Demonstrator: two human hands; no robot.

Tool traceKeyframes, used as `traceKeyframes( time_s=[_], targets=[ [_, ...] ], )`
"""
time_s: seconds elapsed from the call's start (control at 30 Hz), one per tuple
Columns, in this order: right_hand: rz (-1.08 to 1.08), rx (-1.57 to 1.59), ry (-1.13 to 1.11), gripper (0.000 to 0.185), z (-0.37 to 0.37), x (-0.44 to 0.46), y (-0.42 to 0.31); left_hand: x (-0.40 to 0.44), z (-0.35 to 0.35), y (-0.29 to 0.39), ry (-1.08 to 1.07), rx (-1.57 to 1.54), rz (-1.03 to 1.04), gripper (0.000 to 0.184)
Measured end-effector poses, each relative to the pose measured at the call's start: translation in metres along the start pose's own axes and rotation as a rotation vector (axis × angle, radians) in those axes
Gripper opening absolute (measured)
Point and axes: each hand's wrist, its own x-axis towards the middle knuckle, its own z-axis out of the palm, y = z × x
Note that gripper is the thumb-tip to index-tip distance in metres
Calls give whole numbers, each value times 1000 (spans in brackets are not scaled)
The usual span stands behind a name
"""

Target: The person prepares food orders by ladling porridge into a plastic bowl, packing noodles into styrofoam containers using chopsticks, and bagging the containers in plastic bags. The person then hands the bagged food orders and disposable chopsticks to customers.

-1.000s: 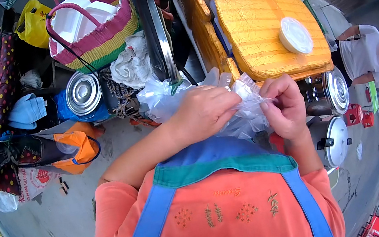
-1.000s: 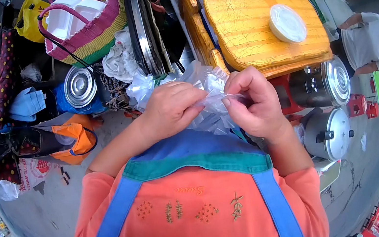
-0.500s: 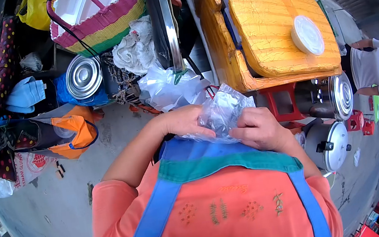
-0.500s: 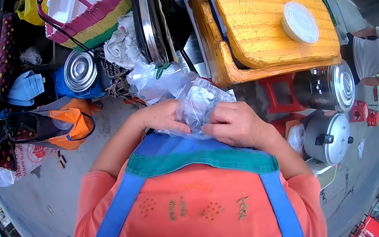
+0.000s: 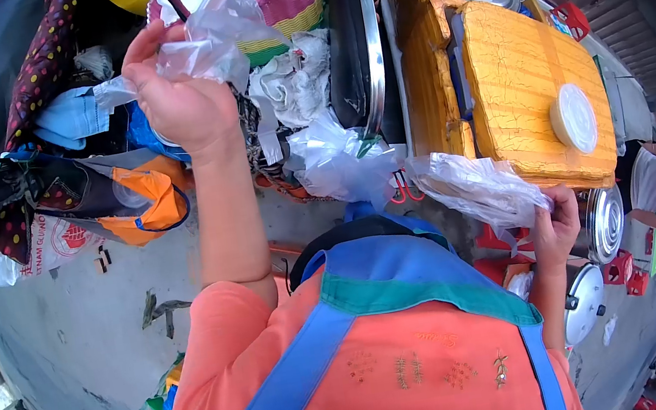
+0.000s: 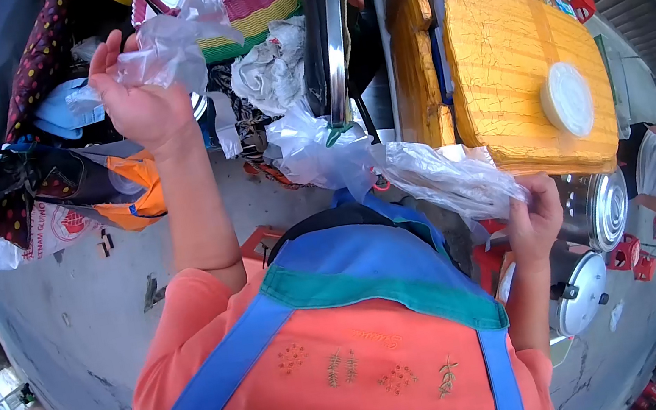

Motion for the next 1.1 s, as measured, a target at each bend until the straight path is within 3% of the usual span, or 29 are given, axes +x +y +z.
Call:
traceKeyframes(
  time_s=[0.03,0.07,0.1,0.17,0.2,0.23,0.3,0.37,0.4,0.47,0.6,0.67,0.7,0.73,0.8,0.83,0.9,0.97,1.0,1.03,1.07,1.1],
  targets=[
    [-37,-35,-63,9,4,1,-4,9,18,-16,-37,-54,35,34],
    [-75,-72,-126,9,8,1,-8,10,27,-43,-127,-144,-69,34],
    [-96,-149,-161,9,9,1,-12,7,31,-83,-189,-40,-87,35],
    [-82,-152,-155,14,14,-2,-21,-12,17,-156,-248,68,-364,35],
    [-70,-153,-127,18,16,-5,-20,-20,4,-188,-42,-199,-722,35],
    [-73,-153,-107,19,18,-9,-19,-28,-16,-220,115,-372,-895,32],
    [-35,-142,-110,18,18,-19,-20,-54,-51,-256,142,72,-885,29],
    [26,-94,-75,16,23,-27,-22,-59,-69,-237,-577,1089,-424,26],
    [32,-98,-65,16,24,-29,-19,-56,-75,-237,-590,1084,-426,26],
    [64,-107,-80,16,29,-32,-17,-52,-85,-241,-1112,1627,-580,24],
    [29,-190,-88,12,41,-21,-26,-43,-89,-270,-1270,1652,-686,24],
    [66,-216,-86,11,40,-13,-26,-38,-91,-273,-1809,1488,-405,25],
    [45,-207,-40,11,42,-11,-21,-34,-63,-217,-1531,1393,-560,28],
    [32,-196,5,11,44,-10,-17,-37,-66,-203,-1540,1395,-557,28],
    [71,-190,5,11,48,-8,-12,-34,-84,-182,-1061,1098,-749,37],
    [99,-186,1,10,50,-5,-11,-32,-89,-172,-1066,1099,-751,37],
    [127,-228,-35,10,52,0,-10,-26,-88,-147,-1003,969,-526,39],
    [105,-210,-43,10,60,11,-12,-27,-31,-71,-766,1103,-392,43],
    [94,-198,-54,11,63,13,-14,-41,-12,-48,-709,887,-312,46],
    [69,-223,-77,11,66,20,-19,-56,5,-27,-865,724,-258,51],
    [45,-248,-105,11,70,27,-27,-74,29,-8,-1098,598,-127,67],
    [16,-209,-121,11,74,31,-34,-100,47,2,-1201,570,-83,80]
  ],
)
